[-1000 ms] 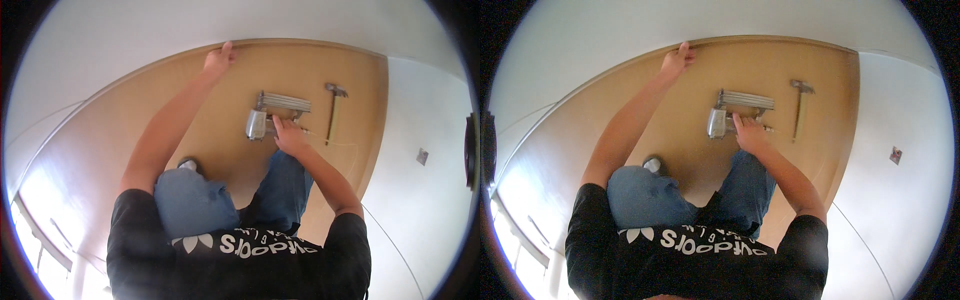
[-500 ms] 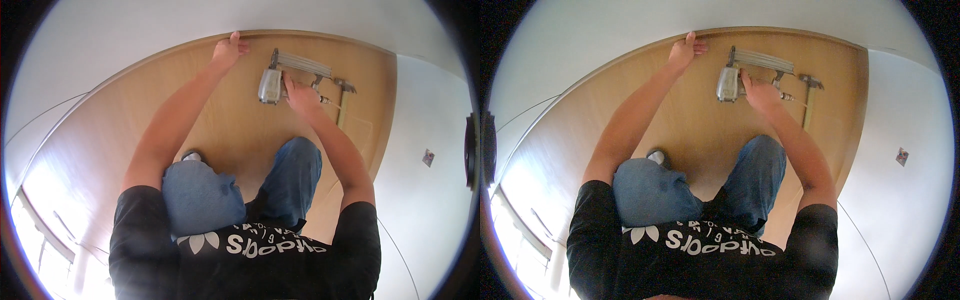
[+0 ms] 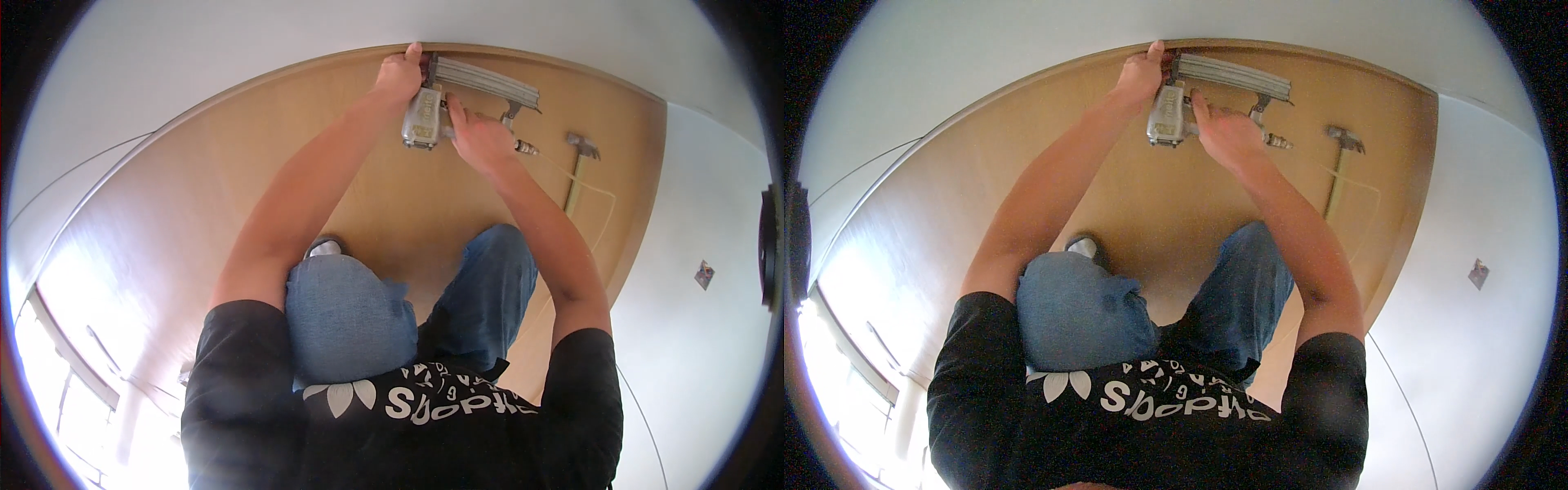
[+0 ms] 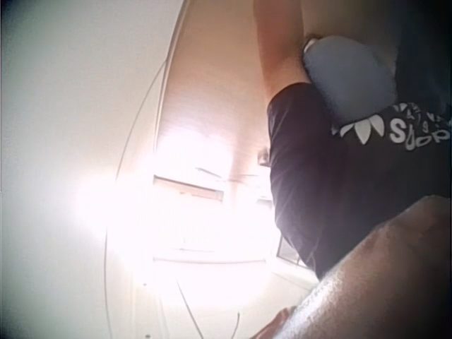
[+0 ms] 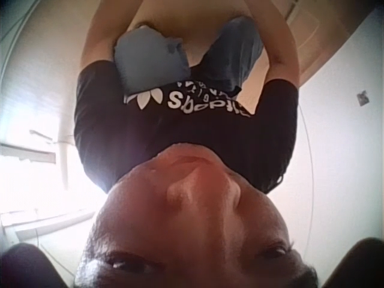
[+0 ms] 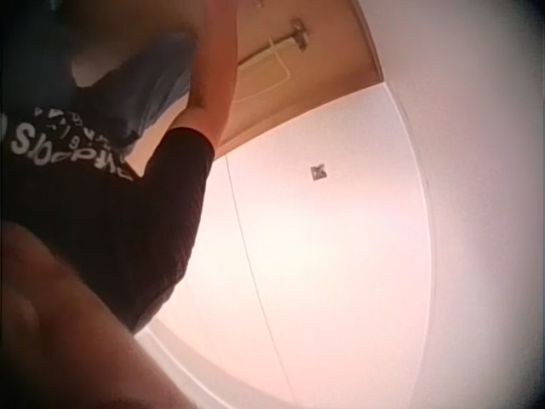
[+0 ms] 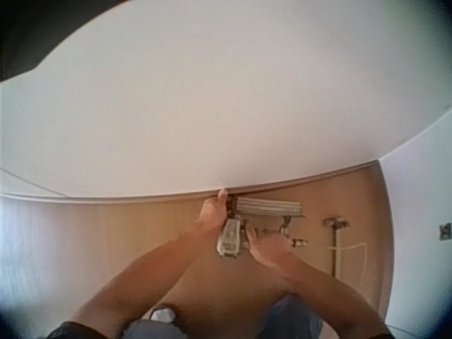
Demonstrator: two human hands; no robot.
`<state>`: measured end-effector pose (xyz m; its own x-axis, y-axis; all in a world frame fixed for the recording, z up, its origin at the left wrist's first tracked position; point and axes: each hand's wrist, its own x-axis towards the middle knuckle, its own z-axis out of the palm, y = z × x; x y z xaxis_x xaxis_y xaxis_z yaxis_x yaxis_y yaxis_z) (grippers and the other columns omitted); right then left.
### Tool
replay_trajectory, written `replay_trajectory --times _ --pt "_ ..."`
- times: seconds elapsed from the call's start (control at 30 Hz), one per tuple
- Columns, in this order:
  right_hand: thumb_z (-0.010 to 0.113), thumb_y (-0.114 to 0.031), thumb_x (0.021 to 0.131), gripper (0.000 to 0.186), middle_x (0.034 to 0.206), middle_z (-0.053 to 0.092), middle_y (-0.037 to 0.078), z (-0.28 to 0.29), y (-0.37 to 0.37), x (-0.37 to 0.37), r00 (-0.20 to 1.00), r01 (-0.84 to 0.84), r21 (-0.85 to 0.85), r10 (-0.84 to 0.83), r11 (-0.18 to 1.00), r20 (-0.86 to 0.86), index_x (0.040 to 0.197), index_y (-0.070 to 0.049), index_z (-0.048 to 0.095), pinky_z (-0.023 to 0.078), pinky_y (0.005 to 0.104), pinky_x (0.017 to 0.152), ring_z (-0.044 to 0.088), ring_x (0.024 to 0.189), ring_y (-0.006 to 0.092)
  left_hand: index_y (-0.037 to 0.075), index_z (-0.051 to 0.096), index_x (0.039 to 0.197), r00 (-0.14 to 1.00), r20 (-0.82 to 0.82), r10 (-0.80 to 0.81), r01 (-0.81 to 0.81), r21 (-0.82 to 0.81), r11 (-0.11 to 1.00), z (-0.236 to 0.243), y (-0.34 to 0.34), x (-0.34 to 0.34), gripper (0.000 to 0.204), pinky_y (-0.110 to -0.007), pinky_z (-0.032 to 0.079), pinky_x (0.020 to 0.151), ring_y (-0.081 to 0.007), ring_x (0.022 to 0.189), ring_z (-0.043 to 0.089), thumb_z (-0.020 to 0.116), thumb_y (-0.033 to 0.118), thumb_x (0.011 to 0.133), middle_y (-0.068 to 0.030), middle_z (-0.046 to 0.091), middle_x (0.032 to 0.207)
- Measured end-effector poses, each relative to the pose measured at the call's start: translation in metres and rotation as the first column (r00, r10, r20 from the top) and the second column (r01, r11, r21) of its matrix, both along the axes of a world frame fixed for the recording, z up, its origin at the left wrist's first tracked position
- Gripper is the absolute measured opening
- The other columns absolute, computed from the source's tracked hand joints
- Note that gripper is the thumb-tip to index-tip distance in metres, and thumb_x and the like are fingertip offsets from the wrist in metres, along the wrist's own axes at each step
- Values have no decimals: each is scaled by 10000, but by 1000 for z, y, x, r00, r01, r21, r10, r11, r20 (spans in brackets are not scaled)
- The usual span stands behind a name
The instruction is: The person attaches a long piece of wooden trim to the base of a wall using a pneumatic nail gun and a hammer, occasionally pressing the trim into place by hand.
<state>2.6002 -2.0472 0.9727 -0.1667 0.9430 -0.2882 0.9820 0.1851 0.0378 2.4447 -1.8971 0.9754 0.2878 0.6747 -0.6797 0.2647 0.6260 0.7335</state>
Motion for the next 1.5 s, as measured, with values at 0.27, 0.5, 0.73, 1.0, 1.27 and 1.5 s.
replay_trajectory --times 0.27,0.5,0.73,1.0,1.27,1.5 --pt "786 -279 814 744 924 726 122 -7 -6 -1 997 52 19 -53 998 48 1443 -37 470 600 418 665 734 804 292 -43 690 1170 995 -91 35 -30 52 998 -5 -7 11 601 -430 523 881 -269 985 633 456 505 1089 -171 712 1096" --pt "787 -277 808 755 879 712 107 -15 -5 -4 986 164 -53 -162 985 41 1456 -76 458 598 431 649 725 775 295 -64 680 1157 989 -127 73 -53 156 986 -47 -4 14 643 -443 536 865 -305 980 646 460 535 1078 -210 703 1114" --pt "787 -261 802 898 960 710 126 -4 -5 1 986 169 -19 -169 985 -7 1572 -142 342 598 444 664 724 853 311 -51 685 1169 997 17 76 -77 20 997 -19 4 18 626 -394 543 764 -208 896 673 463 528 1083 -136 728 1022" --pt "718 -249 880 776 1043 709 195 49 -25 -32 908 287 -110 -306 952 -285 1562 -162 359 603 472 726 719 910 392 35 708 1192 988 150 22 -24 12 1000 -66 35 8 558 -317 492 830 -173 988 704 448 519 1095 -89 749 1150" --pt "640 -235 999 407 1159 702 94 60 -41 -14 -762 168 -891 -517 422 -389 1335 -15 575 579 434 785 688 878 251 45 680 1260 976 217 9 5 -66 998 -81 44 -13 543 -344 498 891 -179 1143 674 461 513 1092 -61 721 1283" --pt "618 -162 944 390 1278 656 62 -18 -30 -49 -965 152 -871 -122 467 -234 1316 -57 565 533 382 787 602 795 151 -5 693 1214 984 176 -7 17 -52 999 -54 33 -20 547 -342 515 911 -194 1058 687 463 477 1097 -111 729 1229"
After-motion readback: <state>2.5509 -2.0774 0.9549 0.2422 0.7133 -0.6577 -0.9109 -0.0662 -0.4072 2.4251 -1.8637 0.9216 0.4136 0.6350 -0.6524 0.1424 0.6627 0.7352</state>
